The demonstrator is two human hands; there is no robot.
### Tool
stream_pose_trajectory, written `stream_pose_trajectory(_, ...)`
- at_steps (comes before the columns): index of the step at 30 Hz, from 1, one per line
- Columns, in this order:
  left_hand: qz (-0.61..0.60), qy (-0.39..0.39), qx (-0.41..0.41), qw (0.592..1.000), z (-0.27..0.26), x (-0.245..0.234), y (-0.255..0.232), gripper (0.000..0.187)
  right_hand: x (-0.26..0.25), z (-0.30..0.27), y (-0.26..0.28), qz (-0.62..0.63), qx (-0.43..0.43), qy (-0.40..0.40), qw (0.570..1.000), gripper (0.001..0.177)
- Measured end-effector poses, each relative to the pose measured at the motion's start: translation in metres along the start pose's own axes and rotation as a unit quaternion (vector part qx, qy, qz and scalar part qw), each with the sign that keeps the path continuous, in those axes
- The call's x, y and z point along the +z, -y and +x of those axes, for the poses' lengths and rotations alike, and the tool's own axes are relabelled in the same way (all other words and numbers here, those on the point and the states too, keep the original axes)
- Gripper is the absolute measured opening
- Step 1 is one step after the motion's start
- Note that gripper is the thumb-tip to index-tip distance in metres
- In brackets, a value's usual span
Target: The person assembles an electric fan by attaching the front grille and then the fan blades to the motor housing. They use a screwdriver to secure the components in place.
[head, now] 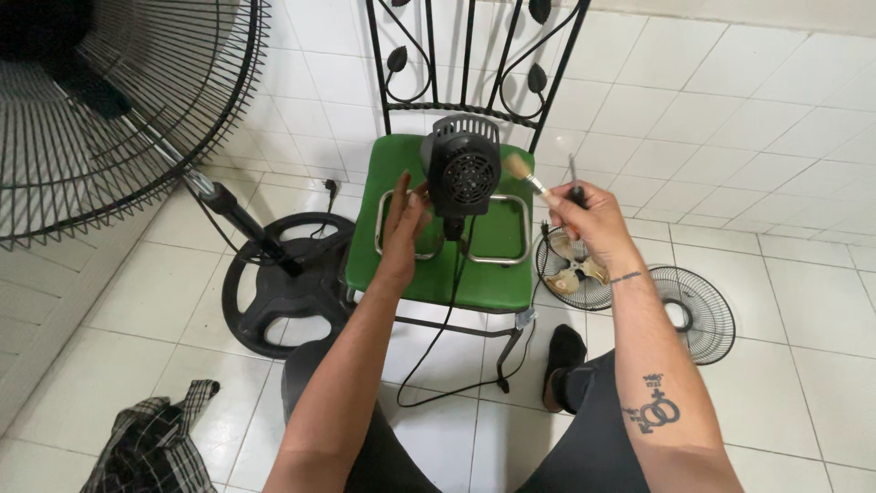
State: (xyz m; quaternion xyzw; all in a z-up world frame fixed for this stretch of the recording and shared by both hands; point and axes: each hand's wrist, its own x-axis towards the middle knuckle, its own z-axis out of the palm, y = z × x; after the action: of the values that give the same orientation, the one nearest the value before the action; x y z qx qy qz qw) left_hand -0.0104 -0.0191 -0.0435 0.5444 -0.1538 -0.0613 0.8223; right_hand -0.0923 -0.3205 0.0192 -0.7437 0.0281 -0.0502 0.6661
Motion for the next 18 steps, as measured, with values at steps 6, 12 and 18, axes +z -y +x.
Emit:
stream_pose_trajectory(6,0.014,-0.002,-0.019,1.0,-0.001,-0.001,0.003,0.086,0.009,-0.003,0.004,-0.173,0.073,0.119,0.975,0.014)
stream_pose_trajectory(12,0.021,-0.012,-0.025,0.999,-0.003,0.001,0.005,0.085,0.016,0.0,0.007,-0.076,0.025,0.039,0.996,0.015)
stream_pose_trajectory(18,0.041,-0.006,-0.018,0.999,-0.004,0.002,0.008,0.084,0.017,0.001,0.0,-0.097,0.058,0.033,0.993,0.016)
